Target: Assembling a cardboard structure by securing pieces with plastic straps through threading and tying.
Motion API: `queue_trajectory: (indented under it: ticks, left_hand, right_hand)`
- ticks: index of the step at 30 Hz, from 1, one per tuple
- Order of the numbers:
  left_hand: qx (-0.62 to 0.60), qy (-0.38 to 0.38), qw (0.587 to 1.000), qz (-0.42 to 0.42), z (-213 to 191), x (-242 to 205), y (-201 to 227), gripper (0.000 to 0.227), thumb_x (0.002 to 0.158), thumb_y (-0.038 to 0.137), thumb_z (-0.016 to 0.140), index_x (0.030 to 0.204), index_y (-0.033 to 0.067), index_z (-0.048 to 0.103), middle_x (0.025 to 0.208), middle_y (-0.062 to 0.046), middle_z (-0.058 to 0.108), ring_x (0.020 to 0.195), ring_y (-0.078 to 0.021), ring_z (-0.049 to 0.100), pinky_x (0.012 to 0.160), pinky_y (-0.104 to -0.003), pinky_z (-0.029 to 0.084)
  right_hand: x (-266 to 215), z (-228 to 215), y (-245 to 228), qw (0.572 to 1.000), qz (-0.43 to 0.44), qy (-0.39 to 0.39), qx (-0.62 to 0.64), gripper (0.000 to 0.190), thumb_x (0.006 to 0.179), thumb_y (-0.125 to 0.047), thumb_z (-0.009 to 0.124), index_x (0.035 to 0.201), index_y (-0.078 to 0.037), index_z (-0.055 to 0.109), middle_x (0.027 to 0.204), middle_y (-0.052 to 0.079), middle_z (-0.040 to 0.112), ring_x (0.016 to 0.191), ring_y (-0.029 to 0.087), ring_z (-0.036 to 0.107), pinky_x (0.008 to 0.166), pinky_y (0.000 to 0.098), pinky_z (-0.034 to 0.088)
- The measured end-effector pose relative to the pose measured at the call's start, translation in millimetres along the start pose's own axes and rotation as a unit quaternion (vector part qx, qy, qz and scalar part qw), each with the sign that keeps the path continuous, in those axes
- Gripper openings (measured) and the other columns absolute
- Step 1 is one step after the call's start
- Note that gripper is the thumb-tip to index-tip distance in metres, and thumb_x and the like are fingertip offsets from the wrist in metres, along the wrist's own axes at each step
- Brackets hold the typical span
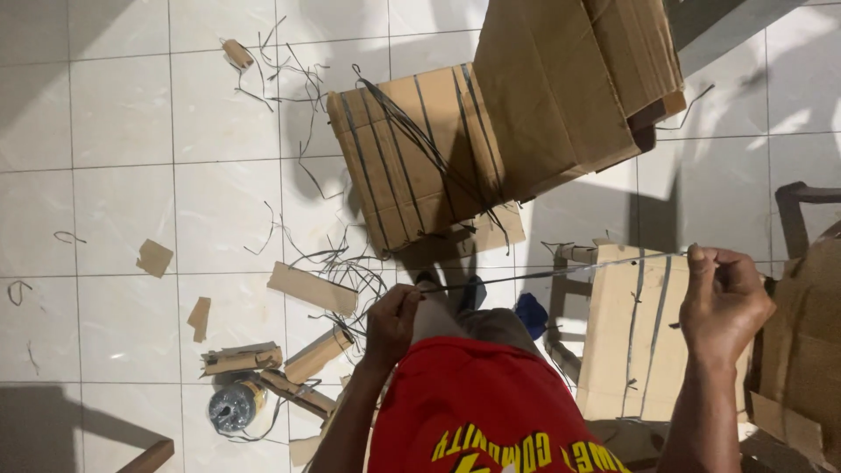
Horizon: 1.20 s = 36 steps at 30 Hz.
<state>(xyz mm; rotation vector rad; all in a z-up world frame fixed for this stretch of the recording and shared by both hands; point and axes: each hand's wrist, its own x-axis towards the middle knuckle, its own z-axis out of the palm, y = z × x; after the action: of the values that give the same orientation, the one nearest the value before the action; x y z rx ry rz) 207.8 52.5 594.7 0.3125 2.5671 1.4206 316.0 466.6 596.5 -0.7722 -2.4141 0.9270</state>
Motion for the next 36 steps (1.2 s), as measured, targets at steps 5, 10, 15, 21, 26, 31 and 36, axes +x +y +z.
queue_trajectory:
  ticks: [5,10,15,21,26,31,36]
  left_hand:
    - [0.005,0.023,1.000,0.008,-15.7,6.9,3.1,0.013,0.096,0.012,0.062,0.088,0.0056,0.070,0.073,-0.002,0.069,0.053,-0.0132,0.049,0.051,-0.029,0.042]
    - [-0.003,0.049,0.998,-0.032,-24.3,30.7,5.2,0.014,0.097,0.013,0.062,0.090,0.0065,0.072,0.060,0.002,0.055,0.050,-0.0093,0.040,0.048,-0.028,0.033]
    - [-0.076,0.094,0.990,-0.078,0.3,78.8,2.3,0.024,0.102,0.019,0.057,0.095,0.0025,0.074,0.067,0.001,0.061,0.052,-0.0085,0.036,0.049,-0.027,0.033]
    - [-0.341,0.114,0.914,-0.186,42.1,130.0,1.3,0.030,0.107,0.029,0.052,0.102,0.0083,0.072,0.060,0.008,0.041,0.050,-0.0052,0.033,0.046,-0.023,0.027]
    - [-0.455,0.093,0.860,-0.209,63.1,173.2,17.1,0.025,0.107,0.025,0.052,0.119,0.0084,0.066,0.095,0.001,0.060,0.057,-0.0036,0.038,0.048,-0.021,0.032]
    - [-0.550,0.085,0.816,-0.158,66.4,201.8,34.9,0.013,0.107,0.020,0.055,0.111,0.0099,0.063,0.075,0.005,0.057,0.050,-0.0013,0.036,0.043,-0.020,0.026]
    - [-0.512,0.117,0.838,-0.150,66.2,233.5,57.4,0.020,0.107,0.025,0.054,0.113,0.0099,0.065,0.069,0.006,0.049,0.051,-0.0034,0.035,0.045,-0.021,0.026]
  right_hand:
    - [36.8,-0.5,26.8,0.997,-0.071,0.039,-0.010,0.025,0.127,0.003,0.081,0.110,0.014,0.066,0.094,0.023,0.068,0.076,0.027,0.064,0.068,0.0376,0.057]
    - [84.4,-2.0,34.7,0.988,-0.130,0.070,0.039,0.029,0.136,0.003,0.074,0.112,0.014,0.063,0.087,0.016,0.055,0.066,0.018,0.040,0.061,0.0335,0.037]
    - [122.0,8.4,-23.9,0.985,-0.136,0.030,0.098,0.015,0.131,0.009,0.063,0.117,0.012,0.058,0.101,0.021,0.060,0.082,0.024,0.050,0.080,0.0366,0.046]
    - [149.1,28.5,-46.7,0.986,-0.095,0.010,0.137,0.013,0.125,-0.001,0.064,0.115,0.005,0.057,0.088,0.008,0.048,0.069,0.016,0.037,0.063,0.0316,0.034]
    - [153.3,40.2,-70.4,0.986,-0.081,-0.001,0.143,0.023,0.121,-0.008,0.064,0.122,0.014,0.062,0.104,0.023,0.064,0.084,0.024,0.056,0.079,0.0365,0.050]
    - [170.4,53.4,-24.7,0.979,-0.085,0.052,0.178,0.017,0.119,-0.007,0.074,0.110,0.005,0.067,0.091,0.013,0.064,0.070,0.018,0.045,0.066,0.0329,0.041]
    - [221.1,59.6,-18.0,0.973,-0.121,0.070,0.185,0.014,0.120,-0.003,0.074,0.112,0.004,0.065,0.090,0.010,0.057,0.070,0.017,0.037,0.067,0.0329,0.033]
